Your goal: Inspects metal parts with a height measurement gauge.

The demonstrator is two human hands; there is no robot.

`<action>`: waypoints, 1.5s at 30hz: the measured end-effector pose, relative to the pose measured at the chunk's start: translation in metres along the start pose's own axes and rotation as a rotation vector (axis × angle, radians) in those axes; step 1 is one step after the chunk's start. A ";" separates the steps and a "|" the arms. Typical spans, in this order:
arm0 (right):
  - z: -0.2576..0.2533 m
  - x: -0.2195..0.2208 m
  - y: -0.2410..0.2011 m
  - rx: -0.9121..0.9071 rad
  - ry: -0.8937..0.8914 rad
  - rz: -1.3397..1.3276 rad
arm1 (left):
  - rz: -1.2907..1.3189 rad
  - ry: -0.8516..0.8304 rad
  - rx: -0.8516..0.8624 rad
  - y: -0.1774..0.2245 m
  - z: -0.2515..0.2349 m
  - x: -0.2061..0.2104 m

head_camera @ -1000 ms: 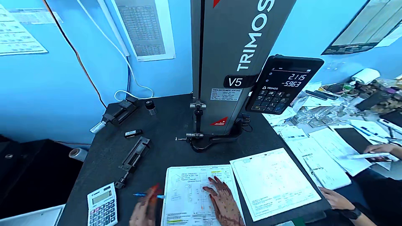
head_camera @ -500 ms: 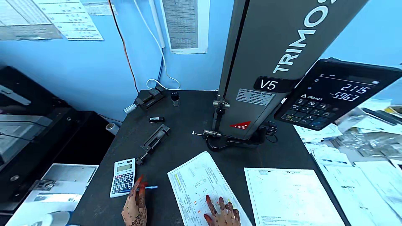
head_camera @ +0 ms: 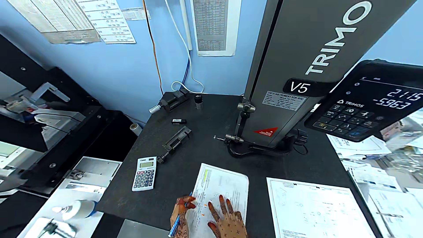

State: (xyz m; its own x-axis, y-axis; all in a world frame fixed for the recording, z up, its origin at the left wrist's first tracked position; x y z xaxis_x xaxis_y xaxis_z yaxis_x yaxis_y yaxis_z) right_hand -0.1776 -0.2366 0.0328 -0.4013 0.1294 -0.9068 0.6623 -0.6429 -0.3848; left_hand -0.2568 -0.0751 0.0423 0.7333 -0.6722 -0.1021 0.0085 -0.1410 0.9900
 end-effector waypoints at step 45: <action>0.022 0.007 0.013 -0.038 0.452 0.006 | -0.422 -0.473 -0.146 -0.032 -0.028 0.021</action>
State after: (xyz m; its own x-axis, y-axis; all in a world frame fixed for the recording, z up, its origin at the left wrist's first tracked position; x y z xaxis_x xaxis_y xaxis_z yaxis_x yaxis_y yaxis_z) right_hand -0.1857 -0.2611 0.0247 -0.0861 0.4479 -0.8899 0.6899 -0.6176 -0.3776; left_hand -0.2227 -0.0644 0.0111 0.2685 -0.8330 -0.4837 0.3472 -0.3847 0.8552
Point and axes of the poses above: each hand's wrist, its own z-axis away from the middle knuckle, its own x-axis out of the palm, y = z × x, the point moved 8 cm from there along -z, towards the middle knuckle, and after that the axes turned 1 degree about -y, right-handed, at the moved point
